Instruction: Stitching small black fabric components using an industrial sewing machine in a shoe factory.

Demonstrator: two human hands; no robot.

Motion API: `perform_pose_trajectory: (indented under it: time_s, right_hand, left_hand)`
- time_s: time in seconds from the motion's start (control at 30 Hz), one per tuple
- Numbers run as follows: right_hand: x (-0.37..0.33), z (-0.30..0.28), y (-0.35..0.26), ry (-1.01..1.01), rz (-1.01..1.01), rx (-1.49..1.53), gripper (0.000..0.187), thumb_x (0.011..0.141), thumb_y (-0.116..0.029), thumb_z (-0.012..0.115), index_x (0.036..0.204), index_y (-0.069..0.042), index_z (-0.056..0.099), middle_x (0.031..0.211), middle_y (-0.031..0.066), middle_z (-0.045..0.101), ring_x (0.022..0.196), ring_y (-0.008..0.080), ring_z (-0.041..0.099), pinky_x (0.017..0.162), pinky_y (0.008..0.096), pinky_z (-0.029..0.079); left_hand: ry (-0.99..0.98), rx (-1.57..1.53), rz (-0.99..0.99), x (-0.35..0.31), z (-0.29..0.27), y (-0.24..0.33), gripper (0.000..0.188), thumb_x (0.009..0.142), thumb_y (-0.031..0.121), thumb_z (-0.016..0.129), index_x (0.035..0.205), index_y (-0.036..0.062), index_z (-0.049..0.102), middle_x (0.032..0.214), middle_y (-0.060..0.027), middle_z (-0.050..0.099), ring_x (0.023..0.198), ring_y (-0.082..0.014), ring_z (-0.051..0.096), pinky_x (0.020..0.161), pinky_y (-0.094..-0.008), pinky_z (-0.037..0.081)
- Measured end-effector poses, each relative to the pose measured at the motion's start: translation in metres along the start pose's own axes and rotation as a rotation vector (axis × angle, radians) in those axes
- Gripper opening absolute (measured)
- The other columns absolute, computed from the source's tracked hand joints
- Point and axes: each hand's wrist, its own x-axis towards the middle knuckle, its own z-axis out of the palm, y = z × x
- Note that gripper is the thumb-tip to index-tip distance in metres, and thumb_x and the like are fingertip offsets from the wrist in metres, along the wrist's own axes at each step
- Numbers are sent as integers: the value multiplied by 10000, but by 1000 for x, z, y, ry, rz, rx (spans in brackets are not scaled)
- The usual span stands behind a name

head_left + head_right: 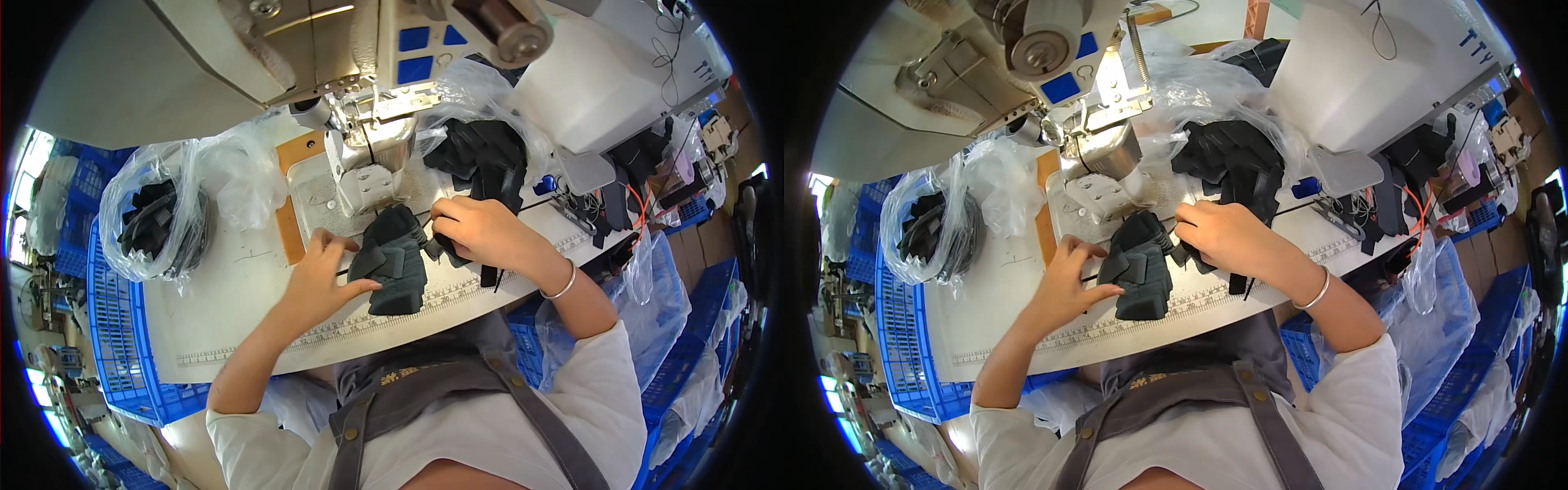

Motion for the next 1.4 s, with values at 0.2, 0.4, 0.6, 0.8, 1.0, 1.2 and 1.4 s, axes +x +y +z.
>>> perform_pose_trajectory:
  time_s: [0.2,0.4,0.6,0.8,1.0,1.2,1.4]
  right_hand:
    - [-3,-7,6,292,52,-49,265,569,-1,623,815,-41,533,792,57,506,711,195,539,592,261,476]
    - [-1,-25,-31,819,557,1023,252,778,91,494,1008,-11,508,938,64,507,682,79,565,542,181,468]
    - [6,-17,-67,859,357,1225,195,804,87,518,991,62,472,922,120,550,828,200,619,720,248,522]
    - [13,-13,-65,842,-48,236,204,671,103,635,834,48,526,969,193,570,801,281,619,694,293,543]
    - [17,-8,-60,884,-271,-91,179,648,85,660,761,42,528,958,180,568,787,272,619,644,296,557]
    - [19,-3,-65,871,-311,-81,193,636,85,657,776,42,530,970,180,566,766,270,619,623,285,552]
    - [23,-28,-79,653,-68,378,323,663,-7,672,958,31,546,957,146,578,694,208,603,567,247,494]
  left_hand:
    - [-121,-109,-279,7,-6,-3,365,648,232,754,820,7,523,771,-104,526,648,-210,509,590,-274,413]
    - [56,-573,-159,11,-35,16,185,806,150,626,944,33,588,769,-28,517,644,-76,458,552,-228,362]
    - [-15,-828,79,32,-54,58,192,875,126,527,994,-17,575,1106,-69,460,918,-80,484,780,-223,420]
    - [-90,-1276,-146,32,-51,60,226,854,147,540,978,-42,563,1022,-128,576,858,-201,600,740,-330,508]
    - [-131,-1338,-86,30,-60,51,197,832,91,537,972,-46,563,991,-157,580,855,-242,608,734,-375,534]
    - [-128,-1117,-18,28,-67,59,74,833,29,558,869,-33,576,881,-56,574,755,-86,538,648,-201,428]
    - [18,-947,58,29,-62,53,38,828,7,559,817,-29,557,829,-33,537,718,-57,475,608,-193,390]
